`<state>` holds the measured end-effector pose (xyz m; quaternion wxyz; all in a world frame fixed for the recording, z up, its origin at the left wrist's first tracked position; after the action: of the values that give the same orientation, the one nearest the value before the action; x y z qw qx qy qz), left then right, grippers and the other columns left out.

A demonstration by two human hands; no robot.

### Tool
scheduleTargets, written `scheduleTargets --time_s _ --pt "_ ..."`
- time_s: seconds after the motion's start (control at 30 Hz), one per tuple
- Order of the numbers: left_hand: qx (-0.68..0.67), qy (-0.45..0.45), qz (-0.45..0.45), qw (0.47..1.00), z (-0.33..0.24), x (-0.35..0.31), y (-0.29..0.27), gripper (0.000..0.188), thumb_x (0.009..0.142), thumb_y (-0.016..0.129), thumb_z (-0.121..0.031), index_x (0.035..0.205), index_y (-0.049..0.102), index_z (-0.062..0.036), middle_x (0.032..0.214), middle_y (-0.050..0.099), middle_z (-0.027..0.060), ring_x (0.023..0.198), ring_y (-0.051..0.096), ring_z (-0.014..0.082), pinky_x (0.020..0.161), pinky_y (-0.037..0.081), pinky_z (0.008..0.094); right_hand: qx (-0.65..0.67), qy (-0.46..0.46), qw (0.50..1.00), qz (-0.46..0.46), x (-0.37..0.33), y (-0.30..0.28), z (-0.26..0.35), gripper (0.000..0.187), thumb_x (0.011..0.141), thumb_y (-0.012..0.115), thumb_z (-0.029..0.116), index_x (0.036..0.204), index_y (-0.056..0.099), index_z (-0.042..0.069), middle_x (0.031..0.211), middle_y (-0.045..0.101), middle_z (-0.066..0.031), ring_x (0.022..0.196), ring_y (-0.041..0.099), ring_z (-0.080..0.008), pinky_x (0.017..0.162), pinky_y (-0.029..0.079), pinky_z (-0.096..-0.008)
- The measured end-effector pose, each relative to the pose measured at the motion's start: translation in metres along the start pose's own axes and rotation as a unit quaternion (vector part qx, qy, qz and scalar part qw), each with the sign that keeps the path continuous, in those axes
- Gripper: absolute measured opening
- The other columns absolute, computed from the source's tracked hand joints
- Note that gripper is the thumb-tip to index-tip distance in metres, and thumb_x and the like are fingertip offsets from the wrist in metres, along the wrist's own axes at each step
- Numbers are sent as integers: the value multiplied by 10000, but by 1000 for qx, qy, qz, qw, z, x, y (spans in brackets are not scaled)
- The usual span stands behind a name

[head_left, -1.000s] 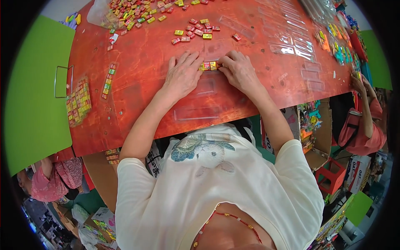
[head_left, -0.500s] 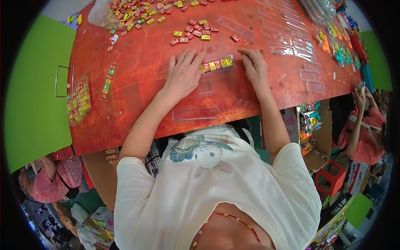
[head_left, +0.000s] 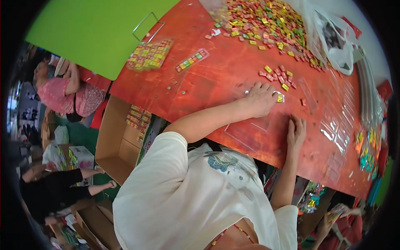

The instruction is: Sorting and arranging small individually wrapped items into organized rows on a workbench.

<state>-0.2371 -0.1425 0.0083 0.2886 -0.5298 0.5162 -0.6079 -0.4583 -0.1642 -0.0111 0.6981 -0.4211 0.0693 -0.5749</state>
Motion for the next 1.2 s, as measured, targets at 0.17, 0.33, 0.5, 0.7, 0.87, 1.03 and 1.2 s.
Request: scheduleTargets --time_s 0.17,0.33,0.5,0.7,0.87,1.03,1.2 --pt "18 -72 -5 997 43 -38 -27 396 799 603 -136 1183 603 -38 994 581 133 917 562 294 713 430 438 24 -11 1000 9 3 2 -2 217 923 589 52 1119 678 24 1028 629 -151 941 638 -306 826 512 -361" --pt "62 -143 -34 987 92 -76 -41 439 795 608 -135 1216 587 -16 1004 579 145 952 572 323 746 489 446 -14 -86 996 6 6 7 -10 191 932 599 73 1094 669 0 1035 611 -169 955 607 -342 860 494 -396" --pt "91 -160 -102 978 130 -86 -58 464 811 608 -132 1247 568 23 1042 570 195 1014 566 363 759 499 474 -4 -82 996 34 0 -1 -19 237 963 596 110 1131 670 -39 1053 621 -198 965 608 -355 859 511 -418" --pt "166 -277 -44 945 183 -114 -68 512 827 616 -200 1293 571 7 1091 575 191 1038 545 345 785 461 522 0 -91 994 59 6 3 -32 273 977 578 153 1159 677 -23 1089 640 -183 1003 628 -332 877 510 -405" --pt "138 -276 -82 948 188 -128 -50 476 874 587 -237 1320 556 -73 1101 586 156 1021 557 311 778 443 463 0 -69 996 58 7 2 -41 278 967 590 145 1155 678 -39 1081 629 -208 983 615 -355 871 511 -411" --pt "152 -353 -82 919 194 -117 -58 391 857 577 -191 1215 563 -33 988 626 176 941 607 336 706 482 505 -26 -102 994 38 5 -1 -28 245 965 616 148 1110 684 -37 1039 622 -213 959 601 -361 855 503 -432" --pt "104 -472 -35 875 209 -105 -79 276 847 577 -154 1104 632 -69 1101 652 150 1052 613 332 812 486 537 -29 -90 995 26 4 4 -15 195 899 620 44 1078 688 5 1032 629 -177 962 601 -352 873 488 -416"
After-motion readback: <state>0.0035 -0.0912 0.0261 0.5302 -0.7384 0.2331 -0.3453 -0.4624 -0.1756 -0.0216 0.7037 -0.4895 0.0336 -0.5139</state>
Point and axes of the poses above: each hand's wrist, its own x-axis towards the middle knuckle, its own y-axis out of the palm, z = x × y, the point moved 2 cm from there along x, towards the middle knuckle
